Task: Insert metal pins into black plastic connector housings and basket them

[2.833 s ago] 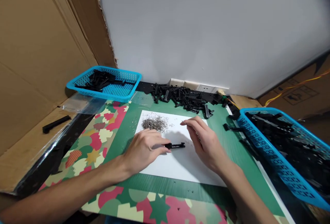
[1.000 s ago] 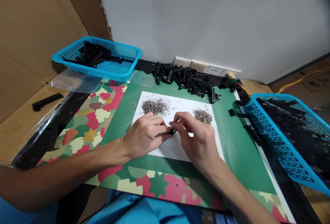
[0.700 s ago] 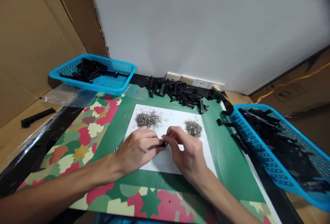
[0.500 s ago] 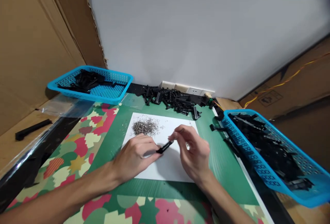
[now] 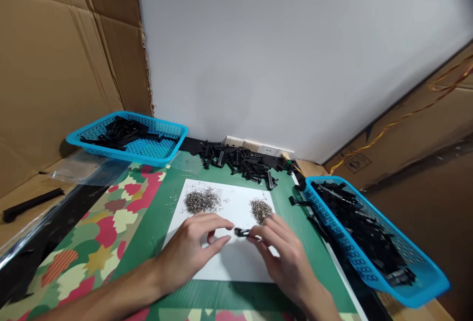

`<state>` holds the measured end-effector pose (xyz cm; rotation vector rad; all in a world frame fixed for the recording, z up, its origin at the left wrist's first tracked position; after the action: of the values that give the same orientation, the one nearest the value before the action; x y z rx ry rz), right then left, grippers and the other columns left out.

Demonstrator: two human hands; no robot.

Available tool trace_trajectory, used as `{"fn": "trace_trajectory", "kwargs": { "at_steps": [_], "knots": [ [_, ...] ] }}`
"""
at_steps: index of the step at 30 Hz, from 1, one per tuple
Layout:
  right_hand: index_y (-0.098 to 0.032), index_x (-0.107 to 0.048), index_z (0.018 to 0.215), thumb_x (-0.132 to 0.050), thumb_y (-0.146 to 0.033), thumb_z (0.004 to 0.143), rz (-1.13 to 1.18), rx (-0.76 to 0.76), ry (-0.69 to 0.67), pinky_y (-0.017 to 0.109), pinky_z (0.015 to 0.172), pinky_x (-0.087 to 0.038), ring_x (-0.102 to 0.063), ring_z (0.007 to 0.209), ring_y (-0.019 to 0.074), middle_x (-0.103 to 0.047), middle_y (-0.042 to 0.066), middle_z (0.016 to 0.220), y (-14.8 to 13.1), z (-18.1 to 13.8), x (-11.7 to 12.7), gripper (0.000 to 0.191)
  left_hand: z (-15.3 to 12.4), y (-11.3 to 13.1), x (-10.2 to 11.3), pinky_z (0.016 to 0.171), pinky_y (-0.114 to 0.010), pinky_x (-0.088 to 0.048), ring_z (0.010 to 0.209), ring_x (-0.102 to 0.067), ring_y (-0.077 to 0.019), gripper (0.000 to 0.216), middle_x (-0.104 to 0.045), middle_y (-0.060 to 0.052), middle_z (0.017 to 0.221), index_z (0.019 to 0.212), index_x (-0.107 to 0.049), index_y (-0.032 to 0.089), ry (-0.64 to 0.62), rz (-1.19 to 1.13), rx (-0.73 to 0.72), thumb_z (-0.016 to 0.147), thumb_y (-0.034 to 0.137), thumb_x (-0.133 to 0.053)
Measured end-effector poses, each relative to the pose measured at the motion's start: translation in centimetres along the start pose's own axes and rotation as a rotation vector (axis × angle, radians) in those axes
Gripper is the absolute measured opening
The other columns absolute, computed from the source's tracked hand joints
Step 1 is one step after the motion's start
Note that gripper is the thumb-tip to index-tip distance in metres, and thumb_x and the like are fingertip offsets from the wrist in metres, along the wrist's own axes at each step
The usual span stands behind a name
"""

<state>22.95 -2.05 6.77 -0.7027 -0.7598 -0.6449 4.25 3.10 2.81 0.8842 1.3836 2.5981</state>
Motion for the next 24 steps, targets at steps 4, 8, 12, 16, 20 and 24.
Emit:
{"fn": "trace_trajectory", "kwargs": {
  "at_steps": [4,8,12,16,20,24],
  "knots": [
    [-0.023,-0.069,0.097,-0.062,-0.028,0.102,-0.325,-0.232,0.205,0.039,0.074,-0.047,-0.059,0.078,0.0243,-0.066,0.007,0.085,6.0,-2.1,8.0,0.009,0.2,-0.3,0.1,0.080,-0.035,-0.052,0.086,-0.069,-0.0182,0.022,-0.077,-0.002,0.100,0.112,-0.076,0.025,-0.023,-0.012,0.058,0.107,0.024,-0.055],
    [-0.026,-0.073,0.091,-0.070,-0.042,0.095,-0.676,-0.681,0.368,0.043,0.062,-0.044,-0.064,0.072,0.0308,-0.069,0.013,0.078,14.1,-7.4,16.0,0.016,0.1,0.6,-0.3,0.084,-0.037,-0.048,0.086,-0.067,-0.0190,0.020,-0.074,-0.002,0.095,0.108,-0.072,0.021,-0.080,0.071,-0.039,0.106,0.018,-0.053],
    [-0.026,-0.076,0.086,-0.067,-0.042,0.093,-0.742,-0.836,0.242,0.045,0.057,-0.040,-0.062,0.063,0.0329,-0.071,0.017,0.076,18.0,-10.3,17.0,0.020,-0.5,1.8,-1.1,0.080,-0.038,-0.046,0.083,-0.065,-0.0202,0.020,-0.073,-0.004,0.093,0.108,-0.070,0.019,-0.129,0.152,-0.195,0.102,0.010,-0.053],
    [-0.023,-0.077,0.096,-0.064,-0.040,0.095,-0.724,-0.709,0.316,0.043,0.071,-0.047,-0.067,0.079,0.0313,-0.075,0.014,0.087,16.1,-7.9,15.1,0.021,-0.8,2.2,-1.4,0.076,-0.037,-0.044,0.083,-0.066,-0.0209,0.021,-0.072,-0.006,0.091,0.108,-0.069,0.017,-0.155,0.183,-0.271,0.102,0.007,-0.052],
    [-0.021,-0.076,0.102,-0.056,-0.037,0.100,-0.497,-0.447,0.156,0.037,0.083,-0.048,-0.065,0.086,0.0259,-0.070,0.009,0.090,13.9,-3.2,10.7,0.026,-0.8,2.3,-1.3,0.076,-0.037,-0.044,0.082,-0.066,-0.0206,0.022,-0.072,-0.006,0.091,0.108,-0.069,0.017,-0.162,0.185,-0.276,0.101,0.006,-0.052],
    [-0.017,-0.075,0.120,-0.056,-0.021,0.095,-0.460,-0.545,-0.190,0.033,0.075,-0.045,-0.065,0.080,0.0240,-0.069,0.009,0.086,16.5,-2.0,6.3,0.032,-0.9,2.4,-1.4,0.076,-0.037,-0.044,0.082,-0.066,-0.0207,0.023,-0.072,-0.005,0.092,0.108,-0.068,0.017,-0.171,0.187,-0.287,0.098,0.004,-0.053]
  ]
}}
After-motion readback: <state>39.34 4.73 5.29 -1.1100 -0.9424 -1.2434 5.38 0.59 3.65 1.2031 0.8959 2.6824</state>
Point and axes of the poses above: each hand's wrist, its own z-axis towards the middle knuckle, its own x-axis out of the back of the hand, y = z × x, the point moved 7 cm from there along z, towards the middle knuckle
